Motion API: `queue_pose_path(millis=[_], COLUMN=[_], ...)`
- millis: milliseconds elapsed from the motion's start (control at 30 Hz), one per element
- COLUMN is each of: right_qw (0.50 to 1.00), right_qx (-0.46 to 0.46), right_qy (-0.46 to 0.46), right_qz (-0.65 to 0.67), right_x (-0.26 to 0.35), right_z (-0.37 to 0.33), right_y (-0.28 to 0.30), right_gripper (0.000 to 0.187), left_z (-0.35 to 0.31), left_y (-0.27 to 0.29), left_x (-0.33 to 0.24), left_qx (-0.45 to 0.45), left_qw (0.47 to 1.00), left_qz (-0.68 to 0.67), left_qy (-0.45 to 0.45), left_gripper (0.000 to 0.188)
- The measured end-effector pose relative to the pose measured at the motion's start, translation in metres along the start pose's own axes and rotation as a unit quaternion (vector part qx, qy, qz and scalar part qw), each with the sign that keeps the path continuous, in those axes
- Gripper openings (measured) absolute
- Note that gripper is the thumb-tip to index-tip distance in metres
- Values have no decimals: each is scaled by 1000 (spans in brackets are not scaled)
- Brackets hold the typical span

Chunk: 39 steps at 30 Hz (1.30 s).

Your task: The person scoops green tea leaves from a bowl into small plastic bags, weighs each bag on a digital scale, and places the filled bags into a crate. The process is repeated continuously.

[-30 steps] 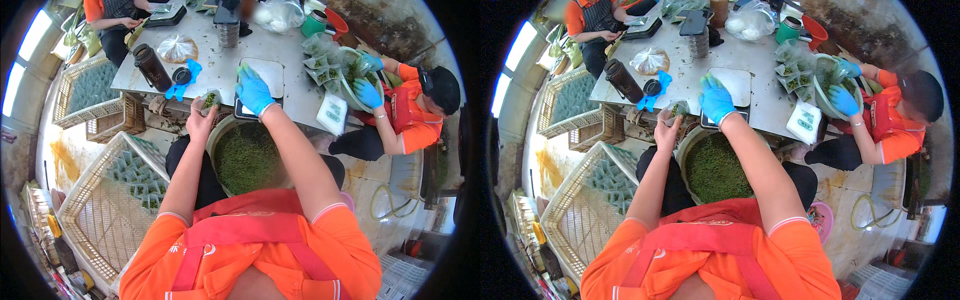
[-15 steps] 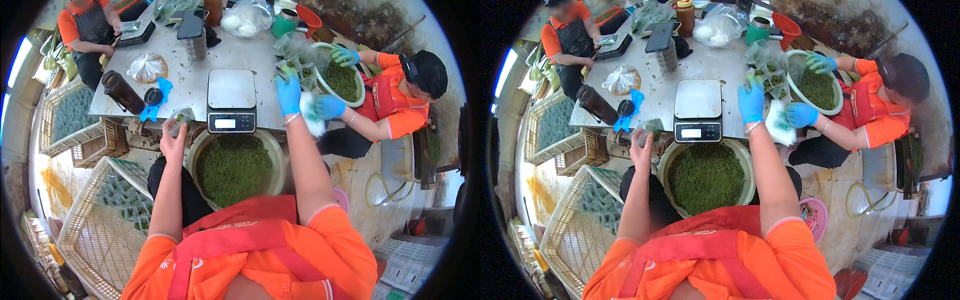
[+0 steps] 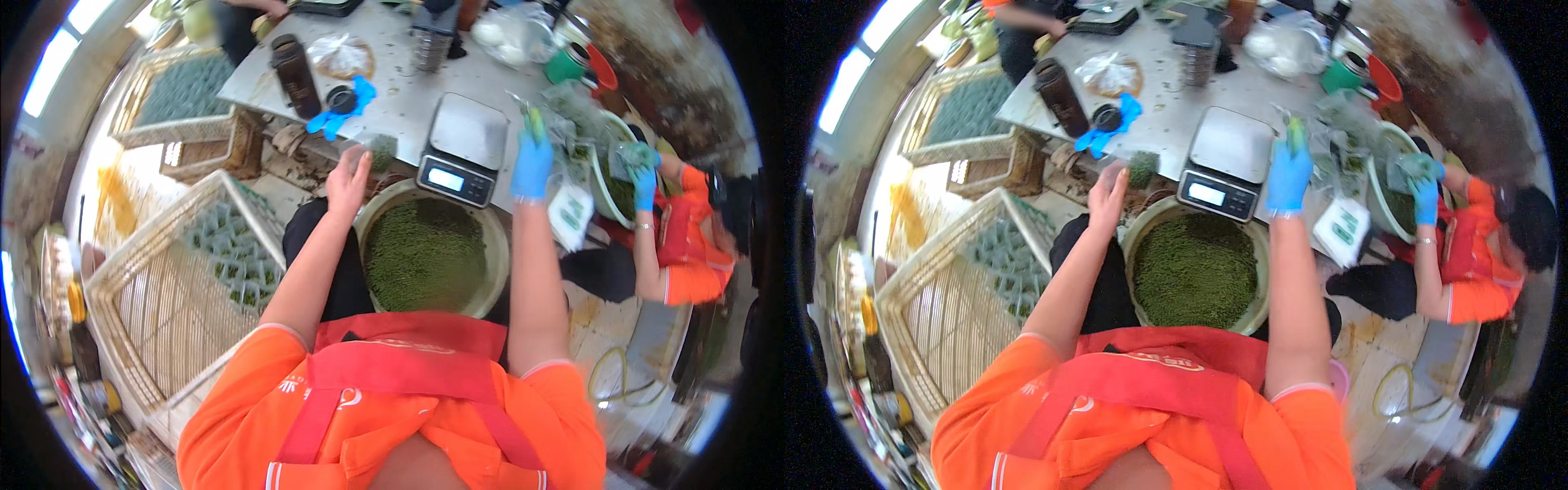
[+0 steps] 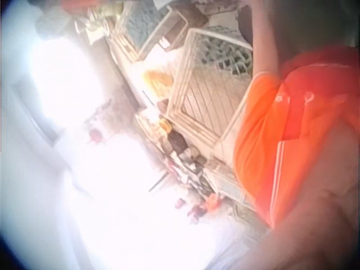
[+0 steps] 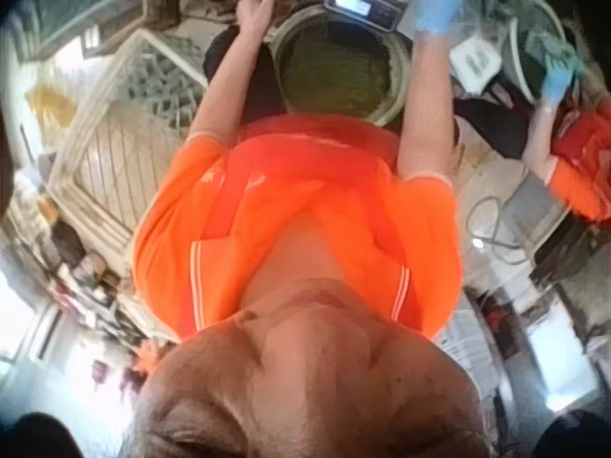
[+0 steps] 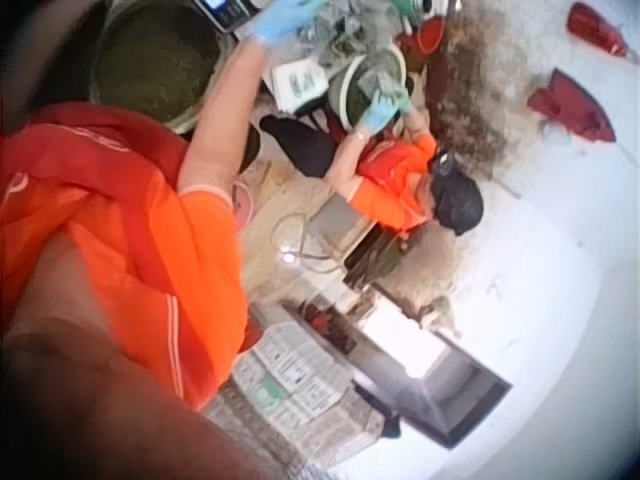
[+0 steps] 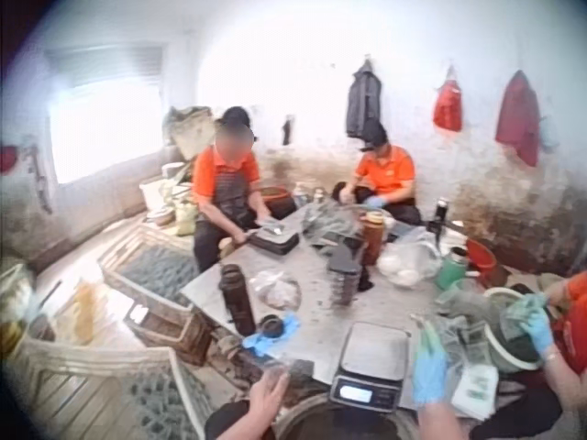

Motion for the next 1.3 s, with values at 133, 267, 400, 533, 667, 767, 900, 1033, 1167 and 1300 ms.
queue_pose_path(millis=[133,267,400,533,667,767,900,1033,1167,1300], right_qw=[993,981,985,960,939,918,902,895,836,748], right_qx=[95,189,144,218,260,319,344,354,354,428], right_qy=[53,-34,-94,-174,-222,-221,-241,-161,-115,-43], right_qz=[34,-35,8,-7,-50,-78,-101,-217,-403,-505], right_x=[26,-2,8,-43,-51,-59,-68,-88,-109,-118], right_z=[-89,-123,-156,-184,-213,-225,-234,-237,-248,-282], right_y=[-43,-41,-8,18,12,-3,-14,-10,-3,-10], right_gripper=[49,34,34,33,31,32,34,38,46,55], left_z=[2,-8,-55,-123,-159,-176,-163,-161,-159,-120], left_y=[25,124,261,360,384,372,337,347,369,337], left_x=[5,19,45,89,143,213,207,193,166,114], left_qx=[-52,-148,-265,-335,-308,-246,-105,-212,-351,-343], left_qw=[989,986,939,829,810,854,866,933,902,929], left_qz=[-126,-40,193,371,367,304,342,130,149,76], left_qy=[51,68,105,250,337,343,349,262,200,116], left_gripper=[36,37,42,52,58,60,68,75,60,42])
Point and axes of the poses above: each hand's wrist, its own z-axis towards the middle knuckle, its own y-axis out of the back of the hand, x = y × z, the point moved 4 cm from there along z, towards the middle knuckle, and after that the axes turned 7 degrees about -y, right-handed, at the moved point
